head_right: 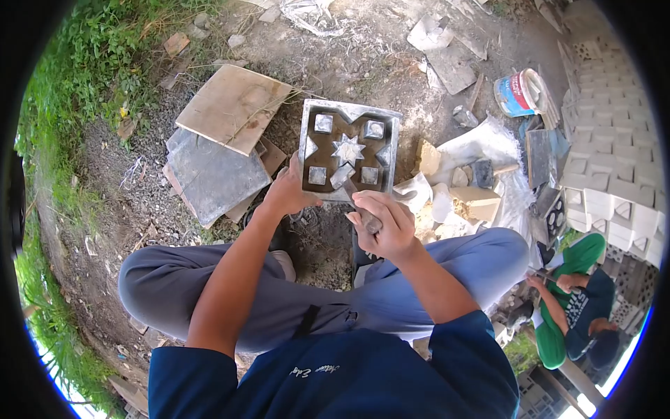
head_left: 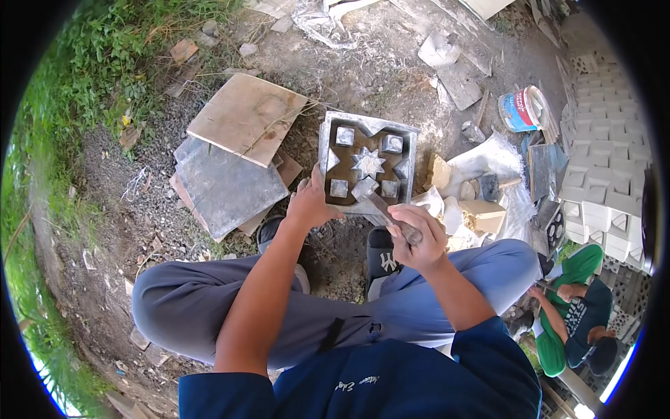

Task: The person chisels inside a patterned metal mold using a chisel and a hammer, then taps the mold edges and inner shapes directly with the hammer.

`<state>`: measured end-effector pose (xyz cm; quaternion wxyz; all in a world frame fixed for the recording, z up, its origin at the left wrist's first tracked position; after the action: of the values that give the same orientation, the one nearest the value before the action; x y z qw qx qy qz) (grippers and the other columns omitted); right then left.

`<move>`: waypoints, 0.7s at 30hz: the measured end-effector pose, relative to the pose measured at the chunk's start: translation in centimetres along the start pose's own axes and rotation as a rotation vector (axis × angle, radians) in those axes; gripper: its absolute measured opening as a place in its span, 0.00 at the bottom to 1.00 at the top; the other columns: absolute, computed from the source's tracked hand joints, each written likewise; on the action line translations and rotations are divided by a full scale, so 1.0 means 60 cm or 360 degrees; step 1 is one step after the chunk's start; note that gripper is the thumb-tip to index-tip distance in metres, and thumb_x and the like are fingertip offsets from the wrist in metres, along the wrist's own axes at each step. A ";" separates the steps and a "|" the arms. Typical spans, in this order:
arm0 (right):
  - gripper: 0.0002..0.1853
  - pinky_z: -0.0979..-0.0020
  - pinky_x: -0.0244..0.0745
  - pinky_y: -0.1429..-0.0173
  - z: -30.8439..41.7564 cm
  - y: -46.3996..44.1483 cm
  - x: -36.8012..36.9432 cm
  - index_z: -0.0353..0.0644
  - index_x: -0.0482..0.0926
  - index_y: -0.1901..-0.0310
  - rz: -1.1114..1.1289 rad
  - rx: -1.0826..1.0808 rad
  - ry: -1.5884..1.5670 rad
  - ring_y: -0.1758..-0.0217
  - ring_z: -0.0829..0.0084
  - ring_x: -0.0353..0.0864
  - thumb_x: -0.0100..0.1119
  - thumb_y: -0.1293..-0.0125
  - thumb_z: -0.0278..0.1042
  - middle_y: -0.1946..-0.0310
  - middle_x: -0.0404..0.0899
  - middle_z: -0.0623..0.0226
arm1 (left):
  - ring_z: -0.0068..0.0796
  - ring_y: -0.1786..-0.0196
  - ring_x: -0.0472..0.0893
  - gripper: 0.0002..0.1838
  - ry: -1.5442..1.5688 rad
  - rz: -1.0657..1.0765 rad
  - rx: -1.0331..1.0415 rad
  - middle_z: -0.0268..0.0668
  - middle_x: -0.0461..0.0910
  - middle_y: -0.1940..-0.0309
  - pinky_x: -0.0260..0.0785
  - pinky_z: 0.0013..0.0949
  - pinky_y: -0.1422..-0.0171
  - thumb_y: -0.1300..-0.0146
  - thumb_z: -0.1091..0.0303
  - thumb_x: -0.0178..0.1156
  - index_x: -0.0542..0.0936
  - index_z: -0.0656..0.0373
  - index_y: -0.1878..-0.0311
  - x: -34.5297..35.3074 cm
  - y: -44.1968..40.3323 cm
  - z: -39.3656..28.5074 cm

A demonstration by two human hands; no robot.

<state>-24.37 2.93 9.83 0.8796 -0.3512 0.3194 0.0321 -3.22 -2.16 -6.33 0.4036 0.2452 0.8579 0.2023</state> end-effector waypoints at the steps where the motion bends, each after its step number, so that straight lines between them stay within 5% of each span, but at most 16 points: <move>1: 0.15 0.67 0.86 0.57 -0.008 0.007 -0.001 0.34 0.80 0.52 -0.0014 0.0019 -0.0027 0.59 0.59 0.91 0.73 0.38 0.20 0.56 0.87 0.55 | 0.63 0.20 0.64 0.77 -0.0017 -0.0032 -0.0001 0.61 0.70 0.26 0.62 0.53 0.19 0.57 0.49 0.85 0.40 0.64 0.15 0.003 -0.001 0.003; 11: 0.12 0.67 0.86 0.56 -0.027 0.006 0.003 0.36 0.81 0.53 0.0133 0.0348 -0.0065 0.57 0.59 0.92 0.73 0.36 0.22 0.57 0.88 0.55 | 0.67 0.21 0.65 0.77 -0.0031 -0.0028 -0.0012 0.61 0.70 0.26 0.63 0.54 0.19 0.57 0.49 0.85 0.40 0.66 0.15 0.009 0.000 0.003; 21: 0.14 0.68 0.86 0.57 -0.008 -0.011 -0.017 0.36 0.81 0.53 0.0090 0.0203 -0.0048 0.61 0.61 0.91 0.74 0.39 0.20 0.60 0.88 0.56 | 0.67 0.21 0.65 0.77 -0.0019 -0.0053 0.0027 0.61 0.70 0.26 0.62 0.52 0.18 0.56 0.50 0.85 0.38 0.63 0.15 -0.003 0.005 -0.009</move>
<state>-25.27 2.29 10.54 0.9037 -0.2846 0.3171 0.0418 -3.47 -2.09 -5.77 0.4099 0.2356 0.8611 0.1870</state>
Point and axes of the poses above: each hand's wrist, its own y-axis away from the middle knuckle, its own x-axis out of the palm, z = x × y, the point moved 4 cm from there along -y, towards the middle knuckle
